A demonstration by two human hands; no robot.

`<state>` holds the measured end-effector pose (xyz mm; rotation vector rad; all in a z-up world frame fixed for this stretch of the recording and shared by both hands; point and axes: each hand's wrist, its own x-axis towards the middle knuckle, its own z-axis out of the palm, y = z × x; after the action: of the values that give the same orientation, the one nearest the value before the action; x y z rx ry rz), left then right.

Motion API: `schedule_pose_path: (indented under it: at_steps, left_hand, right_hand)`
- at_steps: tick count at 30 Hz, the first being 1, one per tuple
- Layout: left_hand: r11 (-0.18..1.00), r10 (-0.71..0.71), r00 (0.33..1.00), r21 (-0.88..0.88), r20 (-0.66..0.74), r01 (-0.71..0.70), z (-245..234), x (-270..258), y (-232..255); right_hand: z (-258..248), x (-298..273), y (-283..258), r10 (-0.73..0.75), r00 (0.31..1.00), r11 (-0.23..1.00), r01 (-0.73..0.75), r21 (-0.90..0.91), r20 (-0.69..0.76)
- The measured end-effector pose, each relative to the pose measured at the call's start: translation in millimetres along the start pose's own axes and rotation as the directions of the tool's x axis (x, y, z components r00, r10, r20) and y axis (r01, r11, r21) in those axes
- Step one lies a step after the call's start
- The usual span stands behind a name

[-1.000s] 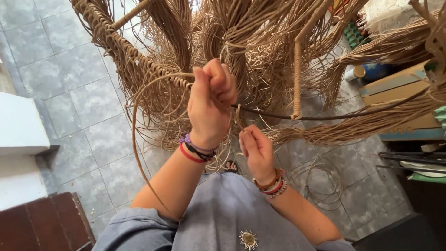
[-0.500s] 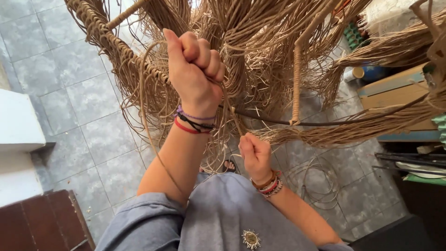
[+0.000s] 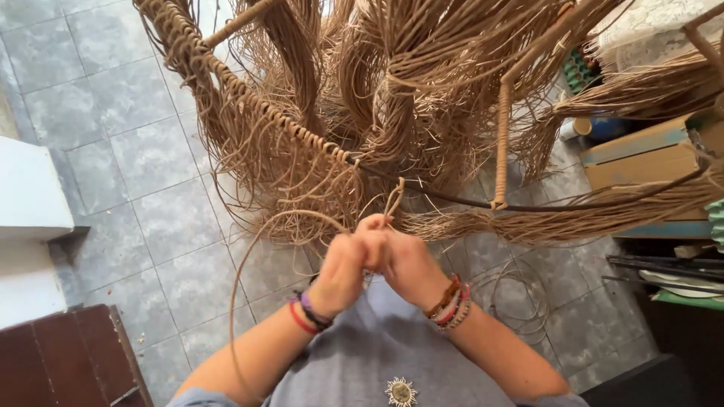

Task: The person is weaving natural fibers around a circular frame to create a decorative furniture component.

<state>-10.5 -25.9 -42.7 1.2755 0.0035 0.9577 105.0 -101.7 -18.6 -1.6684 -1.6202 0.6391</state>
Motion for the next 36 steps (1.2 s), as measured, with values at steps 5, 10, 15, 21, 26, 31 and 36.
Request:
schedule_pose_path:
  at_steps: [5, 10, 15, 21, 26, 31, 36]
  left_hand:
    - [0.928, -0.177, 0.978, -0.349, -0.109, 0.129, 0.3, -1.1, -11.0]
    - [0.969, -0.072, 0.994, -0.242, -0.086, 0.049, -14.4, -2.2, -9.9]
    - [0.979, 0.058, 0.994, 0.192, 0.09, -0.075, -27.1, -11.0, -17.0]
    - [0.994, -0.103, 0.99, -0.058, -0.095, 0.098, -27.2, -12.6, 9.9]
    - [0.997, -0.077, 0.981, -0.009, -0.177, 0.077, -50.3, -20.3, 24.2]
    - [0.888, -0.113, 0.993, 0.445, -0.037, 0.118, -79.0, -25.7, 37.6]
    - [0.754, -0.127, 0.991, 0.644, -0.05, 0.129, -112.5, -22.5, 44.5]
  right_hand:
    - [-24.3, -15.7, -1.1, -0.112, 0.994, 0.876, 0.101, -0.471, 0.004]
    - [-67.8, 13.0, -34.9, -0.215, 0.954, 0.771, 0.035, -0.636, -0.209]
    - [-55.9, 40.0, -7.3, -0.108, 0.986, 0.807, 0.014, -0.59, -0.124]
    - [-45.9, 66.5, -29.1, 0.113, 0.99, 0.873, -0.139, -0.468, -0.085]
    - [-42.5, 79.8, -43.4, 0.212, 0.954, 0.797, -0.293, -0.528, -0.211]
    - [-46.9, 89.0, -48.5, 0.414, 0.857, 0.623, -0.513, -0.591, -0.307]
    - [-56.1, 89.8, -42.6, 0.564, 0.781, 0.538, -0.594, -0.598, -0.268]
